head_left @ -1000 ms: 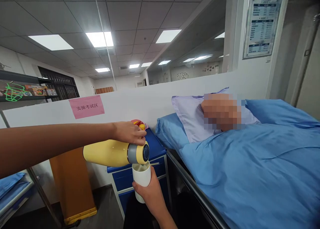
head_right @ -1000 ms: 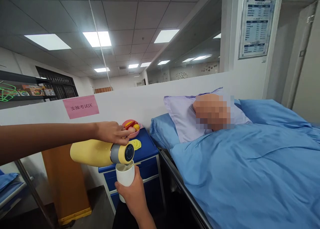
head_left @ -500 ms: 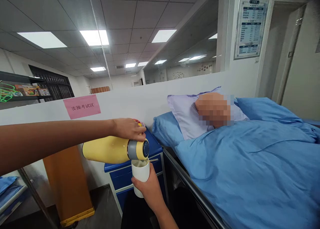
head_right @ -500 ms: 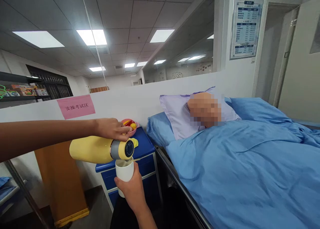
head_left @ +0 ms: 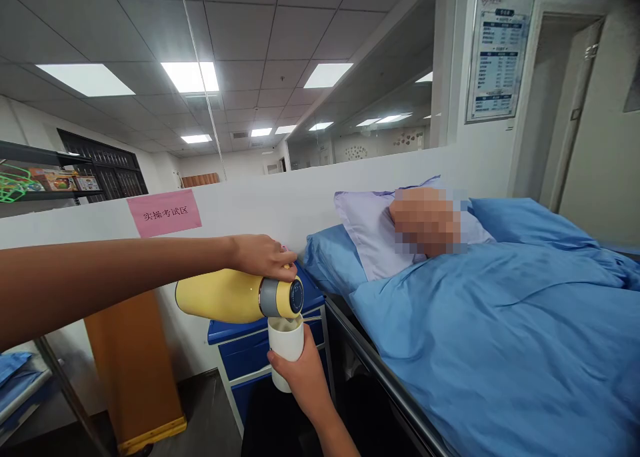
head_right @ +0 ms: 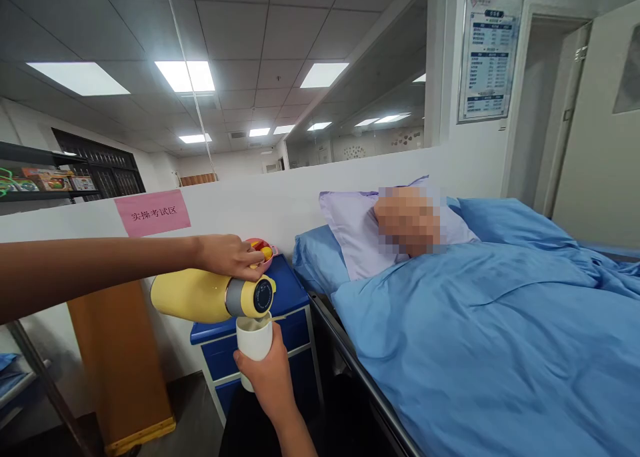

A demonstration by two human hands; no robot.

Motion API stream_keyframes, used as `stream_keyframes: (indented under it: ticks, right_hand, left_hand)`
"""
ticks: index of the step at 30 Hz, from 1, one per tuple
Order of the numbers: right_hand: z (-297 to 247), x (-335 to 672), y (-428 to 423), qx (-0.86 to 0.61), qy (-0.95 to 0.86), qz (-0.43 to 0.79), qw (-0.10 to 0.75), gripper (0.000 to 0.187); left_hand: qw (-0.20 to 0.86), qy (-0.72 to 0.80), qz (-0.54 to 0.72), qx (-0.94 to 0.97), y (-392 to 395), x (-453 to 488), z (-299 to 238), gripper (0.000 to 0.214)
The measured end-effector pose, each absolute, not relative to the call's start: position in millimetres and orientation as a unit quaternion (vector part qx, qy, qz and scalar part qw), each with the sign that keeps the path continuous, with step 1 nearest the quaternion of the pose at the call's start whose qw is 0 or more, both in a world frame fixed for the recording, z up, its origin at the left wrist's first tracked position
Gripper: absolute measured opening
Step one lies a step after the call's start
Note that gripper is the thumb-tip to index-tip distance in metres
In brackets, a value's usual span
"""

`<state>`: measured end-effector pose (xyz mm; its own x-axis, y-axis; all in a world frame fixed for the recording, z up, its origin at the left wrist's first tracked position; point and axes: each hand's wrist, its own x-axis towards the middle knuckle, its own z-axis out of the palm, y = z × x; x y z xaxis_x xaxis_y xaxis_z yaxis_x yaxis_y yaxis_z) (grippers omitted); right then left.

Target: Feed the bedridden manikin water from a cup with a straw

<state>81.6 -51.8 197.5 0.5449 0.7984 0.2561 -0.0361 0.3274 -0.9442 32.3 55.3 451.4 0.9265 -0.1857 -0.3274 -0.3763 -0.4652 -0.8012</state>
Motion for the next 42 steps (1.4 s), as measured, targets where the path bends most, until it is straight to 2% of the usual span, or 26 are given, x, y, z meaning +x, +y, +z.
stream_keyframes:
  ticks: [6,11,25,32,37,42]
  right_hand:
    - [198,81,-52,-0.507,-0.379,0.294,0.716,0.046]
    - [201,82,-55,-0.511,-0.379,0.281,0.718,0.048]
    - [197,79,-52,-0.501,-0.400,0.283,0.713,0.047]
    - [195,78,-52,-0.484,-0.394,0.292,0.725,0.053]
    - [194,79,-54,-0.480,-0.376,0.279,0.742,0.051]
    - [191,78,-52,-0.479,-0.369,0.273,0.748,0.052]
  left_hand:
    - [0.479,0.204,0.076,-0.850,58,32,452,0.037]
    - [0.458,0.151,0.083,-0.872,52,30,457,0.034]
    - [0.462,0.152,0.093,-0.869,47,19,460,0.044]
    - [0.454,0.159,0.073,-0.873,50,17,460,0.050]
    - [0.432,0.112,0.100,-0.889,56,20,458,0.030]
    - [0.402,0.109,0.082,-0.905,60,20,454,0.022]
